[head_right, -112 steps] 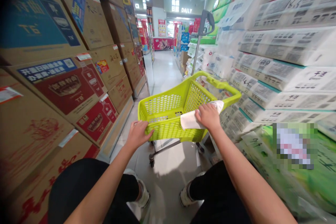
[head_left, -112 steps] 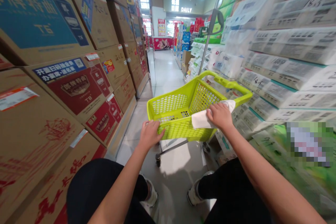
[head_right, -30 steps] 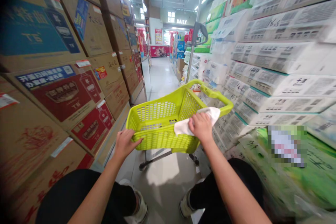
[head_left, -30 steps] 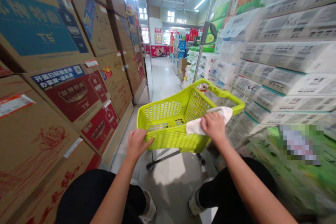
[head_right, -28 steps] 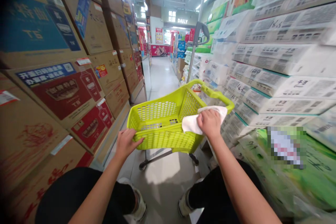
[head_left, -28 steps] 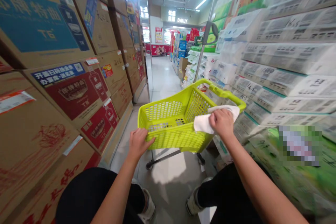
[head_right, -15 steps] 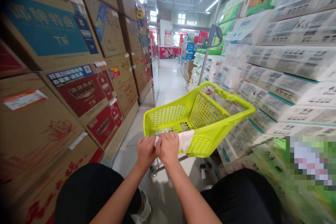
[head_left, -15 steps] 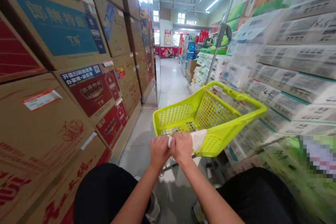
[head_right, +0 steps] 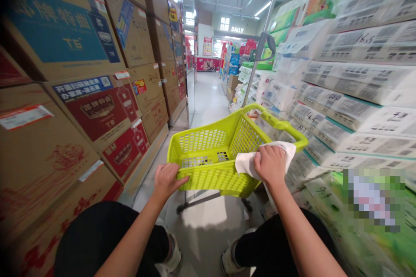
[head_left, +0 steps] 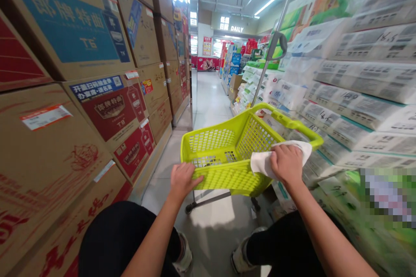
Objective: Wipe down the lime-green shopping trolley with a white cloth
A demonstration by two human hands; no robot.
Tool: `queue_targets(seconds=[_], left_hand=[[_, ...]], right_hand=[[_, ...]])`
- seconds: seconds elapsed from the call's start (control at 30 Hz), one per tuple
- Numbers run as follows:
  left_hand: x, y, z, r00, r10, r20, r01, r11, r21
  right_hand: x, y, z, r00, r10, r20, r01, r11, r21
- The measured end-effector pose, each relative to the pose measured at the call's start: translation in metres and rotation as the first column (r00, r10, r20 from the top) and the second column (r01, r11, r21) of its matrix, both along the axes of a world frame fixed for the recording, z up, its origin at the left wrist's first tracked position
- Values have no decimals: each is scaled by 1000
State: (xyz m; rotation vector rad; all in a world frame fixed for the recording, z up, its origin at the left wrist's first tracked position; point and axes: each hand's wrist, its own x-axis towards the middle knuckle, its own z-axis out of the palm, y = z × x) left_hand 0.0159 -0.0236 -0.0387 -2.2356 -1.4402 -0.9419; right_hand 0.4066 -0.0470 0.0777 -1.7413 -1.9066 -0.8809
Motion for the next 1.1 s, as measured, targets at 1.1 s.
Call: queue_targets(seconds=[1.1], left_hand=[[11, 2, 5, 995, 68, 76, -65, 997, -50]], right_hand=[[-88, 40, -16, 929, 370, 20, -316, 820, -476]])
